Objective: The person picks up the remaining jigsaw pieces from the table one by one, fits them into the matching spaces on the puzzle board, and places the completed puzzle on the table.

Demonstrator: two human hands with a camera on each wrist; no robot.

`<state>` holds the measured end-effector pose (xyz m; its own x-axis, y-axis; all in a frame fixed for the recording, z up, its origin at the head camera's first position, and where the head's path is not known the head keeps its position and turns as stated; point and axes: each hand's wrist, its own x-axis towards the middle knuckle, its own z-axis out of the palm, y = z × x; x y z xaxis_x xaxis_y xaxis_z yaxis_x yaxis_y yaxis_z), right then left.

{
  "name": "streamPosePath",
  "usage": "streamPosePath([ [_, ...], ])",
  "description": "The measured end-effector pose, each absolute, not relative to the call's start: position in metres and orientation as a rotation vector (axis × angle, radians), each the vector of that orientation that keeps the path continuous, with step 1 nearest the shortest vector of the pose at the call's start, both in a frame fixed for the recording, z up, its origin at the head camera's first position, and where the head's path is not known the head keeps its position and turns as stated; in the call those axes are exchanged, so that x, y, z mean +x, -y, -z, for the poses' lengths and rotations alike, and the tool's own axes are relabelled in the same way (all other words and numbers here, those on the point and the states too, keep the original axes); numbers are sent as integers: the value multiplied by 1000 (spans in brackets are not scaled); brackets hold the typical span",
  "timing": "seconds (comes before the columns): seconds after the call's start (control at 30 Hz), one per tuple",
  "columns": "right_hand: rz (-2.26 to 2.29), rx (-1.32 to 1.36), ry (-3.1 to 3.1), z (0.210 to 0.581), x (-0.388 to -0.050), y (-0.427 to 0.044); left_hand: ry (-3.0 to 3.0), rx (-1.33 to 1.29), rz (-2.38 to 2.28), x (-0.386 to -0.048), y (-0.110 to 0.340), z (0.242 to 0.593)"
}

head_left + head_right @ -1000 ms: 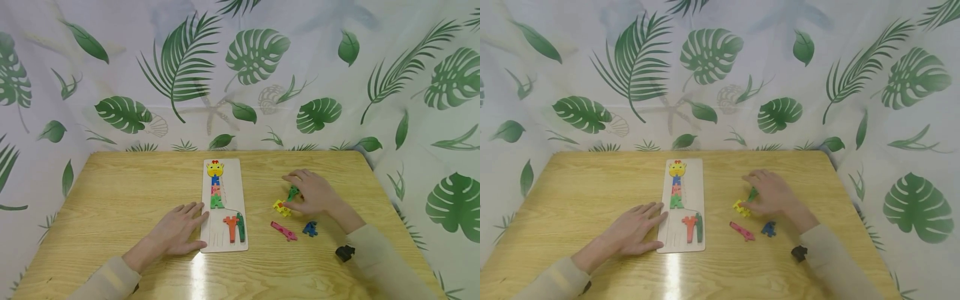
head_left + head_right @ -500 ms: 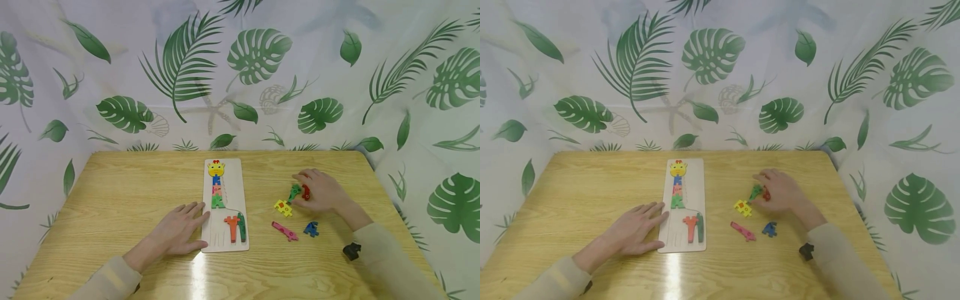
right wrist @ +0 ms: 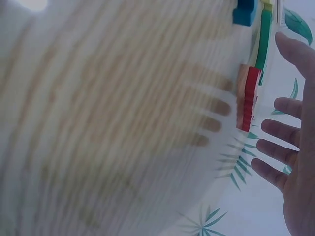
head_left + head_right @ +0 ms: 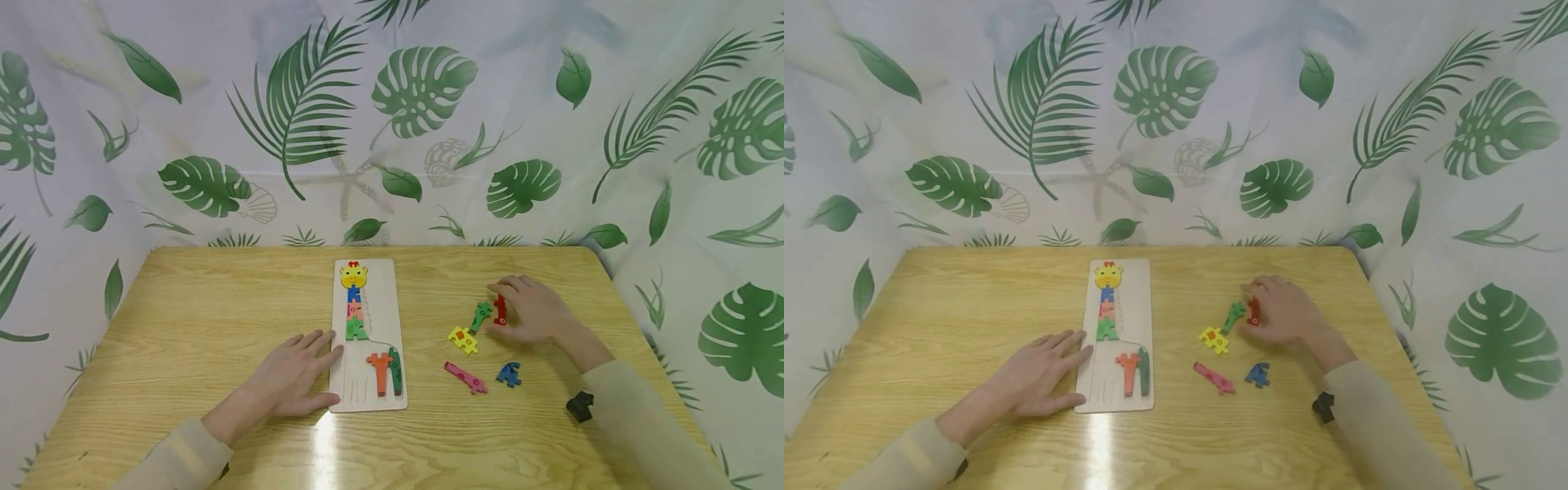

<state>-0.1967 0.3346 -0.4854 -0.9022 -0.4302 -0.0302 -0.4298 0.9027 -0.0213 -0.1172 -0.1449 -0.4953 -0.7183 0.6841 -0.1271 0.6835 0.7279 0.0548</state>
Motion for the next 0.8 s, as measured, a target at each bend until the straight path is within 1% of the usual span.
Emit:
streamPosePath([
  [0.5, -15, -630, -3003, 498, -204, -346, -2778, 1102, -15, -117, 145, 493],
  [0.8, -16, -607, -2981, 497, -207, -345, -2781, 1106, -16, -118, 145, 495],
])
